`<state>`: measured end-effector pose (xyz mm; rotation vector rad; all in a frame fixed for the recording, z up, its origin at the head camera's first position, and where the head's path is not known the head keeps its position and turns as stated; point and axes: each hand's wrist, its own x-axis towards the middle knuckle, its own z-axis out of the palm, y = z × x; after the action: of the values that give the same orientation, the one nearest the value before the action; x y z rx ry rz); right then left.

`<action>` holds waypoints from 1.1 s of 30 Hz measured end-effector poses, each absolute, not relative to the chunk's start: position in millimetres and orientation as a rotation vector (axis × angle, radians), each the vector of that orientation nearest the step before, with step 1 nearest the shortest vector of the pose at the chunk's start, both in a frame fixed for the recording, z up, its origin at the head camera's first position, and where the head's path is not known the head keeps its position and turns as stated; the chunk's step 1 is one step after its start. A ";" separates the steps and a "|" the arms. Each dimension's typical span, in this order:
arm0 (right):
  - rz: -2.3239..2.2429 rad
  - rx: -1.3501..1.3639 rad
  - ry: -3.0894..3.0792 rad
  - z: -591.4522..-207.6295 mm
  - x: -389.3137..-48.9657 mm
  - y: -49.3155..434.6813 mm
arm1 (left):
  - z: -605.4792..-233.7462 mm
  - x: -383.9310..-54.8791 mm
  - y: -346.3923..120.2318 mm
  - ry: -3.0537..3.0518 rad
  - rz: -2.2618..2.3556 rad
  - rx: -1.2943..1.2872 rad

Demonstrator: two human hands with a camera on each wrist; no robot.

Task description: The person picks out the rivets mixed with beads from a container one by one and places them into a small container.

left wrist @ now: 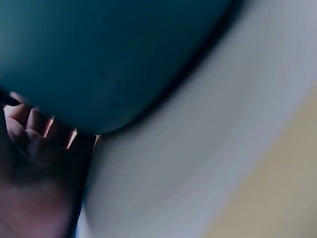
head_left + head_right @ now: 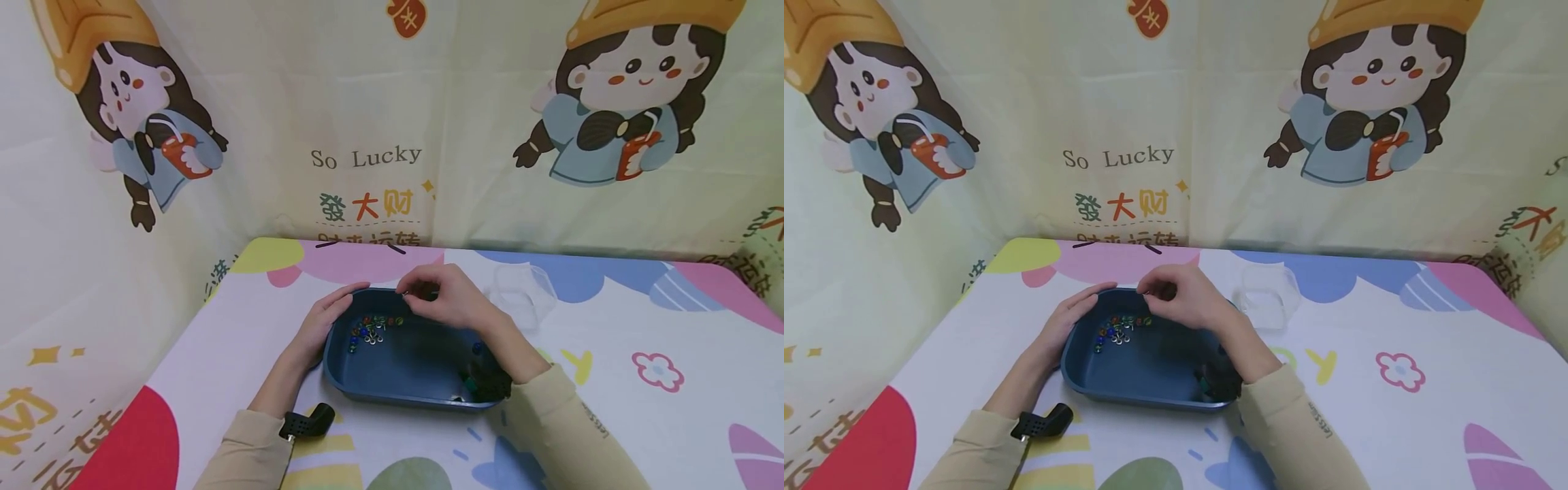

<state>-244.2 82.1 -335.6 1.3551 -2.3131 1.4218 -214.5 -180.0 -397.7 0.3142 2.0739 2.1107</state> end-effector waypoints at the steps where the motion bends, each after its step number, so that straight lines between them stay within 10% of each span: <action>1: 1.441 1.341 -2.312 -335.3 -243.6 82.5 | -398.2 -214.4 -180.0 2.077 2.109 0.315; 33: 1.507 1.013 -2.421 -312.8 -238.0 120.3 | -398.4 -214.5 -180.1 2.123 2.096 0.289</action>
<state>-238.0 120.3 -312.8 1.0125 -2.4214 1.5066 -214.5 -180.1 -398.4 0.2894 2.1227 2.0959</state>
